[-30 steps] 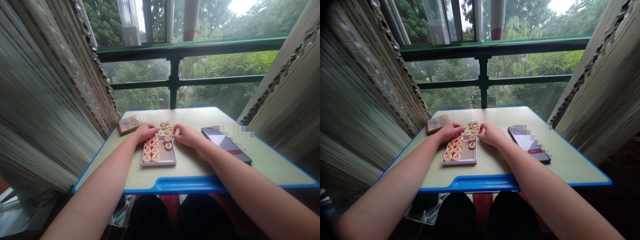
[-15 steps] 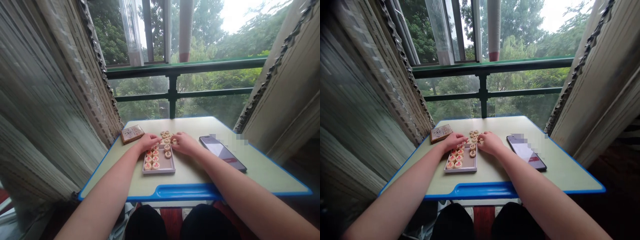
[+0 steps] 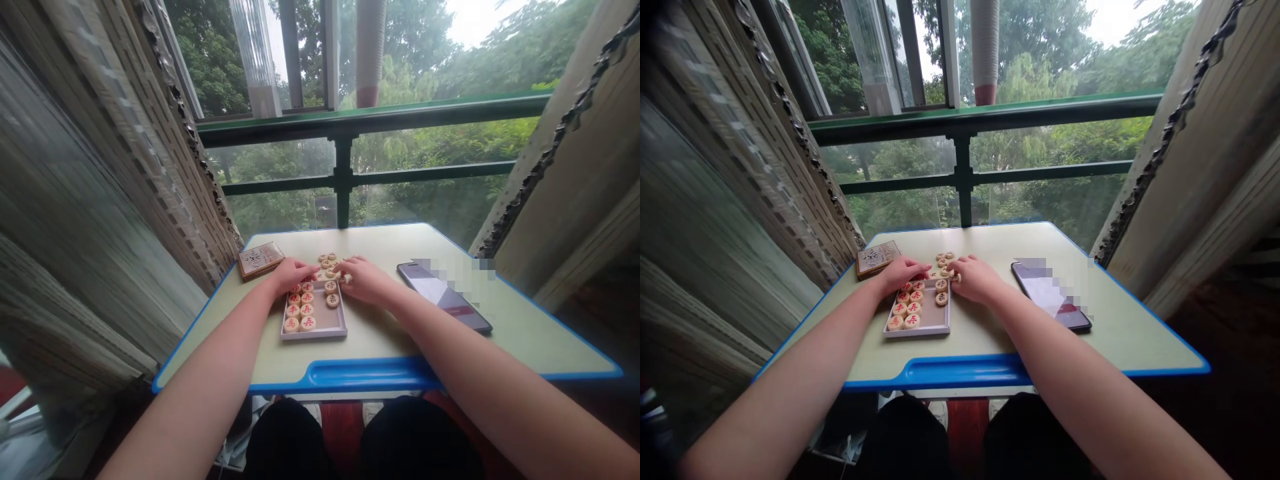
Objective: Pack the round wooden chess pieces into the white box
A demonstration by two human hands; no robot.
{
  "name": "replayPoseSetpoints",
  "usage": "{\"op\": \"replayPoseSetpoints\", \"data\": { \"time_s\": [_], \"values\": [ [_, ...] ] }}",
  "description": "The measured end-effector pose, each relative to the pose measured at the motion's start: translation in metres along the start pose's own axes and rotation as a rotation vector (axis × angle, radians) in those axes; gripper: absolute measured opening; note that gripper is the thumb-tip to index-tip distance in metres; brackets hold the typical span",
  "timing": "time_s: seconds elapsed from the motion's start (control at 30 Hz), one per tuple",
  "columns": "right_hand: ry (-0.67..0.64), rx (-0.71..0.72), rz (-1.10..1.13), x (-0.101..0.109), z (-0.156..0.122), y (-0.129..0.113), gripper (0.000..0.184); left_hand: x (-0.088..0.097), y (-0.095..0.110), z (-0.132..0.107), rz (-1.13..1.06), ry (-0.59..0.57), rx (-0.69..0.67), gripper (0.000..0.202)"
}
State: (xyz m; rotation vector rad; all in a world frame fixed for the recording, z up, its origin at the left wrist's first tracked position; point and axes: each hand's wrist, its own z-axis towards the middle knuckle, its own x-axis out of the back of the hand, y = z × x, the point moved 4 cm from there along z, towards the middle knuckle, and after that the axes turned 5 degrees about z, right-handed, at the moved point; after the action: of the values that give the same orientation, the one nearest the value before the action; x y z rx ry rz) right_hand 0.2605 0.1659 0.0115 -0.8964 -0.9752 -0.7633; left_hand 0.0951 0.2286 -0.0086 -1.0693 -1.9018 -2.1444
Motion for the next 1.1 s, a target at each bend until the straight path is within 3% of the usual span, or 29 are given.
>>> {"op": "replayPoseSetpoints", "data": {
  "time_s": [0.2, 0.37, 0.5, 0.67, 1.1],
  "values": [
    [-0.048, -0.018, -0.001, -0.004, 0.002, 0.002, 0.019, 0.001, 0.001, -0.001, -0.017, 0.008, -0.008, 0.042],
    [0.037, -0.144, 0.198, 0.013, -0.004, 0.0, 0.032, 0.0, 0.0, 0.0, -0.061, -0.013, -0.011, 0.041],
    [-0.047, 0.025, 0.387, 0.024, -0.01, -0.021, 0.027, -0.001, 0.0, 0.0, -0.082, -0.009, -0.008, 0.046],
    [-0.158, 0.209, 0.335, 0.015, -0.014, -0.039, 0.013, -0.001, 0.002, -0.002, -0.078, 0.007, -0.013, 0.047],
    [-0.182, 0.103, 0.259, 0.007, -0.013, -0.038, 0.016, -0.001, 0.005, -0.002, -0.095, 0.013, -0.037, 0.041]
  ]
}}
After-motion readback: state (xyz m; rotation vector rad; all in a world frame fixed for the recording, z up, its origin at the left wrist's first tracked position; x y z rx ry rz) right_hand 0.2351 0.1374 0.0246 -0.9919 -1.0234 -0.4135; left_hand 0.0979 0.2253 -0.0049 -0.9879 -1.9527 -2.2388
